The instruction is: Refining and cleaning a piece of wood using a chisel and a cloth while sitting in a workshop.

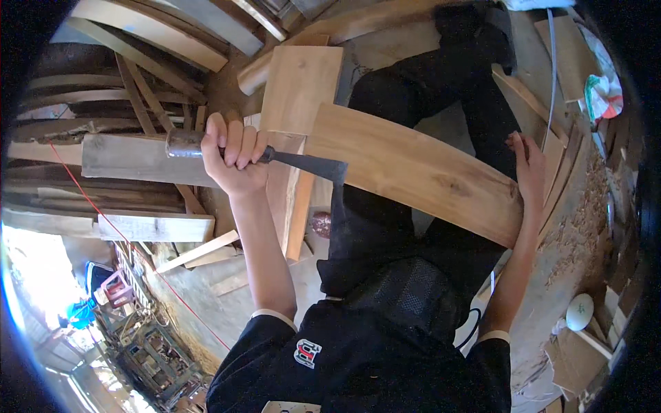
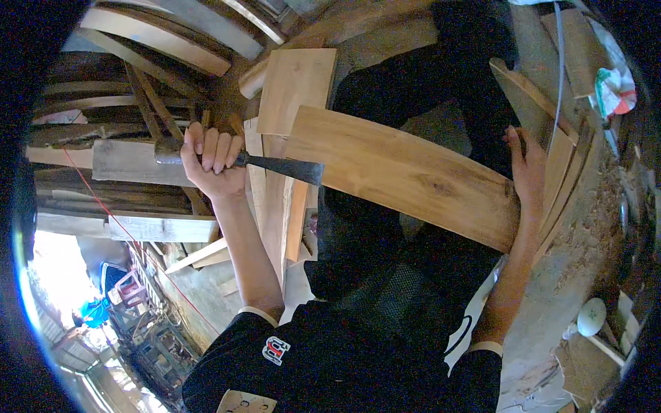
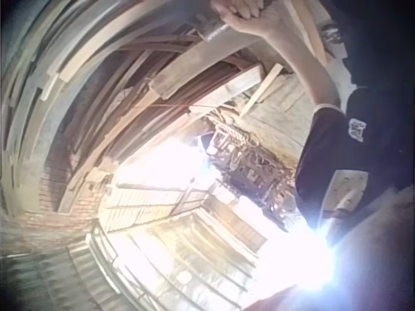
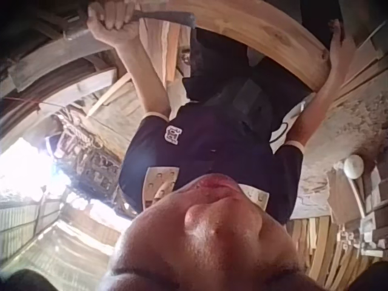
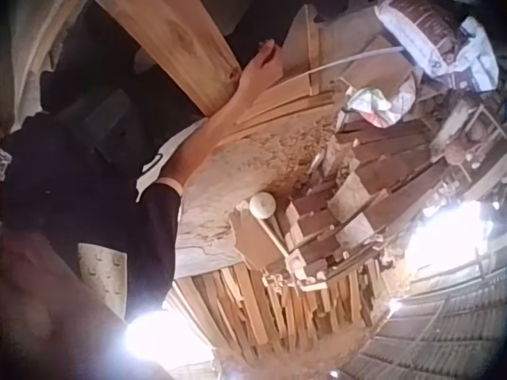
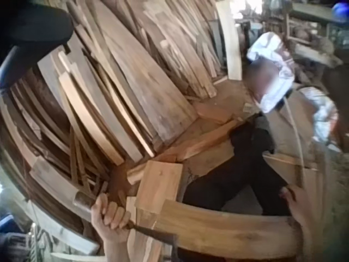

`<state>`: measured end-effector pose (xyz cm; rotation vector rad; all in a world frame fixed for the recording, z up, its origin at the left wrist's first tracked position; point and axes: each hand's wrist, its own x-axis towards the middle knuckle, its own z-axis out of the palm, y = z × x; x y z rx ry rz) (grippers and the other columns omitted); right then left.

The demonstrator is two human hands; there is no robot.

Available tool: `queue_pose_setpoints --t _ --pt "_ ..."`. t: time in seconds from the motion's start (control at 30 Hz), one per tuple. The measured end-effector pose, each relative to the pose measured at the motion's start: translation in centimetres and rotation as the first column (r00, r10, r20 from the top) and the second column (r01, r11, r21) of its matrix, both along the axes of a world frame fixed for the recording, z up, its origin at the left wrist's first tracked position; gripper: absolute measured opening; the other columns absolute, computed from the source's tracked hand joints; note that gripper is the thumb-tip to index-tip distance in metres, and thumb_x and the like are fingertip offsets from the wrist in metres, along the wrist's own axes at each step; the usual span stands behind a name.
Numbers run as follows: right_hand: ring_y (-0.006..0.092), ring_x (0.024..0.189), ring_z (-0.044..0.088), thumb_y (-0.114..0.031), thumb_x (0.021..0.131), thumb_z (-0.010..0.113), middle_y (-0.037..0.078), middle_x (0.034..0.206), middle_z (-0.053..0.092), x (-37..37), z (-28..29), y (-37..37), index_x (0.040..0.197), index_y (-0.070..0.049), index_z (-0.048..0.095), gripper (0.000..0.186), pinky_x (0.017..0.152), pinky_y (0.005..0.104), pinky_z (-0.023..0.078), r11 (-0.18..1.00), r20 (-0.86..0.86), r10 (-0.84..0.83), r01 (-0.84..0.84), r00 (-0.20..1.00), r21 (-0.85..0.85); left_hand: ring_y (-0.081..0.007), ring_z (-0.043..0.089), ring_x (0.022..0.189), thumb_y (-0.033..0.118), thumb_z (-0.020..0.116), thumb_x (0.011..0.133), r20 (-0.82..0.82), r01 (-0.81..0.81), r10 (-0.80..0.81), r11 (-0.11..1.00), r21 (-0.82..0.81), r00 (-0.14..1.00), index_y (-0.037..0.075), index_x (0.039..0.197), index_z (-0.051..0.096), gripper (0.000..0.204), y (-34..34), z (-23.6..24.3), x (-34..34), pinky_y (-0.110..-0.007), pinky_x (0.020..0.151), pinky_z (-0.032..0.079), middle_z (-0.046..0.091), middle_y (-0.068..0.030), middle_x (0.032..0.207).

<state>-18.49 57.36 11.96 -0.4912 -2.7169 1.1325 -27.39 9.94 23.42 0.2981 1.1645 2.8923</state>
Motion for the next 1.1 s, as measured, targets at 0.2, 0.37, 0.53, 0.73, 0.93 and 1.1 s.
queue_pose_setpoints --t 0.2,0.37,0.53,0.73,0.93,1.1 --pt "0.0179 0.088 0.067 -0.03 0.104 0.052 0.01 0.092 0.072 -0.3 0.3 -0.5 0.108 0.003 0.066 0.037 0.082 0.0299 0.05 0.998 0.008 0.013 -0.013 1.0 0.065 -0.0041 0.027 0.041 0.025 0.045 0.103 0.017 0.074 -0.076 0.993 0.088 0.997 0.016 0.076 0.04 0.029 2.0 -1.2 1.2 -0.022 0.045 0.029 0.032 0.0084 0.05" --pt "0.0179 0.089 0.067 -0.031 0.104 0.052 0.011 0.094 0.071 -0.1 -0.8 0.5 0.108 0.003 0.065 0.037 0.083 0.0294 0.049 0.998 0.009 0.017 -0.017 1.0 0.054 -0.0047 0.028 0.041 0.025 0.044 0.103 -0.007 0.088 -0.087 0.996 0.021 0.996 0.016 0.076 0.04 0.028 2.7 -0.4 1.2 -0.023 0.045 0.03 0.034 0.008 0.049" --pt "0.0174 0.091 0.067 -0.032 0.103 0.053 0.012 0.093 0.071 0.0 -0.6 0.0 0.109 0.003 0.065 0.038 0.084 0.0293 0.049 0.996 -0.016 0.015 -0.013 1.0 0.085 -0.0048 0.029 0.041 0.023 0.042 0.103 -0.015 0.106 -0.106 0.994 0.029 0.994 0.016 0.076 0.04 0.028 2.9 -0.3 1.4 -0.022 0.045 0.03 0.034 0.0076 0.049" --pt "0.0182 0.091 0.067 -0.032 0.103 0.053 0.012 0.095 0.071 0.0 0.3 -0.5 0.109 0.003 0.065 0.037 0.084 0.0294 0.049 0.996 0.032 -0.009 0.006 0.999 0.091 -0.0048 0.027 0.041 0.024 0.042 0.103 -0.028 0.089 -0.089 0.996 0.001 0.996 0.016 0.075 0.04 0.029 3.3 0.0 1.9 -0.023 0.046 0.03 0.032 0.0076 0.049" --pt "0.0178 0.092 0.067 -0.029 0.103 0.054 0.012 0.095 0.071 0.1 -0.3 -0.1 0.11 0.001 0.066 0.033 0.084 0.029 0.049 0.997 -0.009 0.006 -0.005 1.0 0.075 -0.0049 0.025 0.041 0.024 0.041 0.103 -0.004 0.047 -0.047 0.998 -0.034 0.999 0.016 0.076 0.039 0.028 4.5 -0.7 3.0 -0.024 0.046 0.03 0.03 0.0077 0.049" --pt "0.0187 0.095 0.068 -0.029 0.103 0.054 0.013 0.096 0.071 0.1 -0.7 -0.1 0.112 0.001 0.065 0.033 0.086 0.0298 0.05 1.0 0.016 0.003 -0.003 1.0 0.031 -0.005 0.025 0.041 0.024 0.043 0.102 -0.034 0.054 -0.056 0.996 -0.073 0.998 0.016 0.076 0.039 0.027 4.6 -0.1 2.9 -0.024 0.046 0.03 0.03 0.0076 0.049"
